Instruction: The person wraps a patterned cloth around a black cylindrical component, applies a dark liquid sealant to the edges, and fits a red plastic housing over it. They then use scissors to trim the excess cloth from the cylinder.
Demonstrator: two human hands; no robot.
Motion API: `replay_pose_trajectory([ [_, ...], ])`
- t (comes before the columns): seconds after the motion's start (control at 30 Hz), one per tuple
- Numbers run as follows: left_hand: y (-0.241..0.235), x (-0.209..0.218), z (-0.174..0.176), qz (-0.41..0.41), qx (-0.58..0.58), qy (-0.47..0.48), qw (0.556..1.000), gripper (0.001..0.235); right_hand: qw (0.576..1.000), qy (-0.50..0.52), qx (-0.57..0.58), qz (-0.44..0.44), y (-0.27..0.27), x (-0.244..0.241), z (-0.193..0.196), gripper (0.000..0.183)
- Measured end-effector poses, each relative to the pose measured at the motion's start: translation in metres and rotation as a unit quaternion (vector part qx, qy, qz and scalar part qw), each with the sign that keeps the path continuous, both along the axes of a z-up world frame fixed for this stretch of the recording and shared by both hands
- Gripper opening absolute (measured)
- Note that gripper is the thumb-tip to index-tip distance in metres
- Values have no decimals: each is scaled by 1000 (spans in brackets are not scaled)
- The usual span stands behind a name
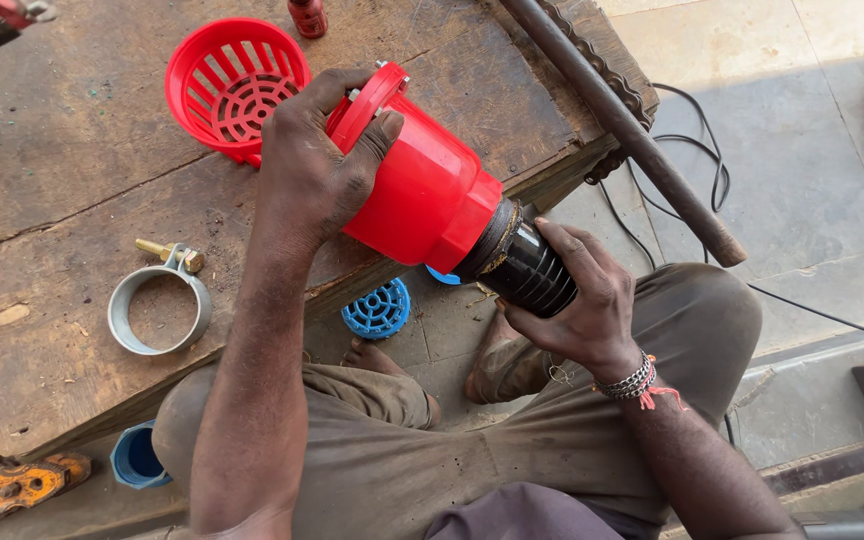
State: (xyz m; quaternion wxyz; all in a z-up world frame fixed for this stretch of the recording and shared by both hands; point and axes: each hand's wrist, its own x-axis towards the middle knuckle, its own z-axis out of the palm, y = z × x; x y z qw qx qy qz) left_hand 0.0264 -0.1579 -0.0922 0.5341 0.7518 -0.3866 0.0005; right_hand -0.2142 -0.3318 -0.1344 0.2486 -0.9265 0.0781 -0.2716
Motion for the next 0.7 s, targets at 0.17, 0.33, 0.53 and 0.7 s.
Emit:
replay_pose_trajectory([
  [0.17, 1, 1, -4, 3, 13, 6, 1000, 31, 996, 53, 73, 26, -11, 2, 0, 80],
  [0.33, 4, 1, -5, -21, -6, -16, 1000, 31, 972, 119, 190, 67, -27, 1, -7, 86],
  [0.53, 2, 4, -4, -24, 2, -7, 1000, 32, 819, 154, 541, 118, -39, 0, -34, 82],
  [0.7, 1, 4, -5, -19, 3, -5, 1000, 32, 616, 196, 748, 149, -45, 2, -46, 80],
])
